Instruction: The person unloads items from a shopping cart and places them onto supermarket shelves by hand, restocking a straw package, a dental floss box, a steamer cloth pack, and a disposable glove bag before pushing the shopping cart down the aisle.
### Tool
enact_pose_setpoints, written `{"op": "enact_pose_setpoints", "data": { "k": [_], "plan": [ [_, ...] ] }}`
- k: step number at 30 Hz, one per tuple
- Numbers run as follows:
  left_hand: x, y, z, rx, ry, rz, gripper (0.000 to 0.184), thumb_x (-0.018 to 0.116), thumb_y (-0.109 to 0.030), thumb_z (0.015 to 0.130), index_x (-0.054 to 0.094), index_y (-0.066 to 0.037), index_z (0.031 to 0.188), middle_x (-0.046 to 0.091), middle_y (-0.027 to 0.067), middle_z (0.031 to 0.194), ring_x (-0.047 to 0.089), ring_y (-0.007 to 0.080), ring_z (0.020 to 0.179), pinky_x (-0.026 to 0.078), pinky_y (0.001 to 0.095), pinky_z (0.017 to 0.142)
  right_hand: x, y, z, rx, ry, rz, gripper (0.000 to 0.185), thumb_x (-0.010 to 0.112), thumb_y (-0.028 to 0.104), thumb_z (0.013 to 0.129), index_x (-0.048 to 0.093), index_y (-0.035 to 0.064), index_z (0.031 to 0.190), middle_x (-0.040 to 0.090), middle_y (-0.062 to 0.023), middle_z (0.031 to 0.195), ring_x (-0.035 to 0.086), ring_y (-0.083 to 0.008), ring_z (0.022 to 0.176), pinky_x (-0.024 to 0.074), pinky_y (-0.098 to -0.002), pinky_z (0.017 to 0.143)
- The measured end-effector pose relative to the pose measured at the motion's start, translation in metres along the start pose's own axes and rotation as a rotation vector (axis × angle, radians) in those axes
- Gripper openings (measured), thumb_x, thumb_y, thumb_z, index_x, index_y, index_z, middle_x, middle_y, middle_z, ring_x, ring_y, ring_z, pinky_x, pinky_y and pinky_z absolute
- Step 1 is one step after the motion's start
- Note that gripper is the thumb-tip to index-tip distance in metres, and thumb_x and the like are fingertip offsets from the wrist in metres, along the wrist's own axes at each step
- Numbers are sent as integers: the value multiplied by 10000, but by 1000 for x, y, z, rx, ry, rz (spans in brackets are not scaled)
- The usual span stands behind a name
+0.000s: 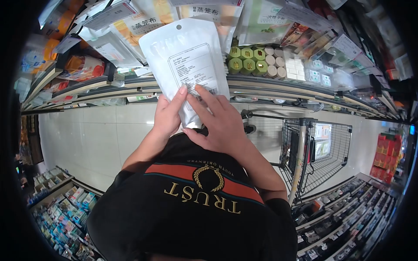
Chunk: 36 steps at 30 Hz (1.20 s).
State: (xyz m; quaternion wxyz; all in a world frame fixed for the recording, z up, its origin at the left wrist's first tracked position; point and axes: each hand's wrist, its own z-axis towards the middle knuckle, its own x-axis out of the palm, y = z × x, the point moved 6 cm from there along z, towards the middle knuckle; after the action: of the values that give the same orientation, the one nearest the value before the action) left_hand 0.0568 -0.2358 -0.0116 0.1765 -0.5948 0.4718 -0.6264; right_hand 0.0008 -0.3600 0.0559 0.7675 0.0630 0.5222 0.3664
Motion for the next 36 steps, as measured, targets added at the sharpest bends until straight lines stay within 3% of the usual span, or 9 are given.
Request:
{"op": "enact_pose_setpoints", "data": {
  "k": [1,6,8,9,11,12,14,17,36],
  "plan": [
    [-1,-3,2,24,-32,-3,369,550,-215,1048,566,35,1319,664,131,1206,647,189,1070,529,331,923,0,-3,0,17,23,49,695,814,318,729,596,73,1342,563,-148,1357,606,-310,1034,521,-379,849],
    [-9,-3,7,-9,22,-82,410,562,-170,1030,520,64,1364,640,158,1262,638,226,1123,521,370,964,-22,-30,2,56,-276,-90,677,840,271,726,590,16,1300,595,-180,1277,606,-293,1059,466,-365,913],
    [-8,1,8,-75,118,-151,412,558,-160,1030,511,68,1369,631,164,1277,635,234,1138,520,375,970,-32,-56,-1,428,-406,211,587,804,217,810,575,-2,1304,599,-162,1271,584,-228,1134,452,-345,943],
    [-8,0,9,-72,118,-151,412,558,-160,1030,511,68,1369,631,164,1277,635,234,1138,520,375,970,-30,-60,1,425,-406,211,587,804,217,810,575,-2,1304,599,-162,1271,584,-228,1134,452,-345,943],
    [-5,0,9,-94,178,-193,410,555,-155,1030,508,70,1370,632,165,1276,636,239,1142,521,372,969,-8,-80,-1,553,-406,960,417,734,139,906,606,-26,1267,648,-119,1212,602,-151,1086,476,-310,907],
    [-4,0,10,-92,178,-192,410,555,-155,1030,508,70,1370,632,165,1276,636,239,1142,521,372,969,-6,-84,-7,551,-406,960,417,734,139,906,606,-26,1267,648,-119,1212,602,-151,1086,476,-310,907],
    [-2,0,10,-94,196,-164,408,546,-157,1035,505,72,1370,633,164,1274,638,238,1138,522,369,966,14,-91,-19,730,-187,1285,280,680,81,954,652,-33,1208,705,-83,1095,636,-103,972,505,-270,846],
    [1,-2,10,-82,211,-156,410,542,-172,1040,508,73,1367,635,166,1267,640,238,1132,523,365,964,11,-85,-15,740,-290,1219,240,690,102,957,684,-31,1156,732,-68,1001,654,-92,867,516,-247,786],
    [-1,3,10,-78,176,-160,450,517,-246,1056,506,88,1357,640,179,1250,650,238,1108,530,360,951,18,-91,-17,749,-313,1230,252,698,106,948,674,-32,1157,725,-79,1036,655,-101,889,518,-256,802]
  ]
}}
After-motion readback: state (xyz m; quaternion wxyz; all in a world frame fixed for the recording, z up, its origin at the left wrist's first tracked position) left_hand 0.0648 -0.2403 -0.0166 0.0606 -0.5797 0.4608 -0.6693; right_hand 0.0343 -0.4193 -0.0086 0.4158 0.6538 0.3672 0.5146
